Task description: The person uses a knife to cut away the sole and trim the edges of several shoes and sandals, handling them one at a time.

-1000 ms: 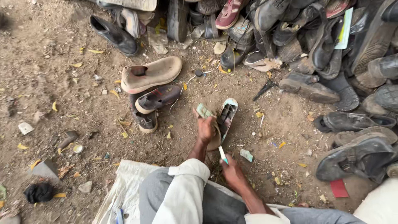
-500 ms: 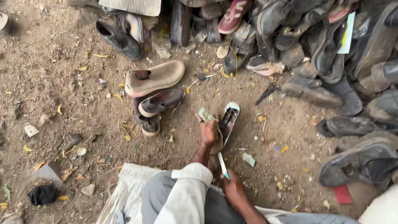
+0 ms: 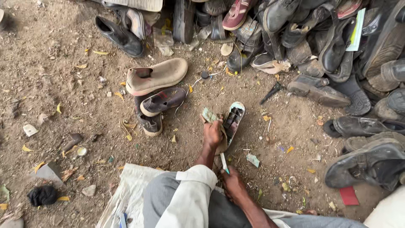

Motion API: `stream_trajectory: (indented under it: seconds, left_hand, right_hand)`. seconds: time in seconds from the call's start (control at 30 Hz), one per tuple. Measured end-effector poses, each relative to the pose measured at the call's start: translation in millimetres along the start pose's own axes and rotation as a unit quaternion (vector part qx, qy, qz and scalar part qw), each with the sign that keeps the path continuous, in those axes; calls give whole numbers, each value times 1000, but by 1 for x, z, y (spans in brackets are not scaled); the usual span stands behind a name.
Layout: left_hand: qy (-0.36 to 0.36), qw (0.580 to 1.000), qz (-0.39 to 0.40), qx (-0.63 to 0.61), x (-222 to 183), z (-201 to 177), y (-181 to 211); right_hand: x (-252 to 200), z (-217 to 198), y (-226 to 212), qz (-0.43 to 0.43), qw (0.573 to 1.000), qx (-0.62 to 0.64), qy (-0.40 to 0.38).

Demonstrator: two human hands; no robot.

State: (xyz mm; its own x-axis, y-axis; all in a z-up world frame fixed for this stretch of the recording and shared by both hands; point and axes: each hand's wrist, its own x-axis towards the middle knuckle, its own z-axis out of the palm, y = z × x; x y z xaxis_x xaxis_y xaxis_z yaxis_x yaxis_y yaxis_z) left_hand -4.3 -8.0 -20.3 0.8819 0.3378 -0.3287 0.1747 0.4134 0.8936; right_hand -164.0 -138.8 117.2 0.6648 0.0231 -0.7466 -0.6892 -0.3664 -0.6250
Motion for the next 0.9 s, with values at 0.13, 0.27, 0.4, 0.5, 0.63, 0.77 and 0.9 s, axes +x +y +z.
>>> stream_trajectory:
  seconds: [0.13,0.27,0.4,0.5,0.63,0.77,0.9]
  left_hand:
    - [-4,997,73,-11,-1,-2,-4]
    - [2,993,40,-112,8,7,0]
    - [-21,997,64,31,-11,3,25]
    - [-27,969,38,241,-49,28,96]
    - [-97,759,-73,639,-101,70,165]
    - [-138,664,-53,733,-110,65,139]
    - [-190,587,46,786,-86,40,91]
  right_hand:
    - [8,8,39,-304,946,-90,66]
    - [5,7,30,54,997,-54,9]
    - [29,10,41,-140,977,-146,70]
    - [29,1,38,-248,947,-182,97]
    - [-7,-17,8,-176,938,-289,72]
    - [-24,-14,-6,-184,932,-301,84]
    - [12,-15,25,-166,956,-229,83]
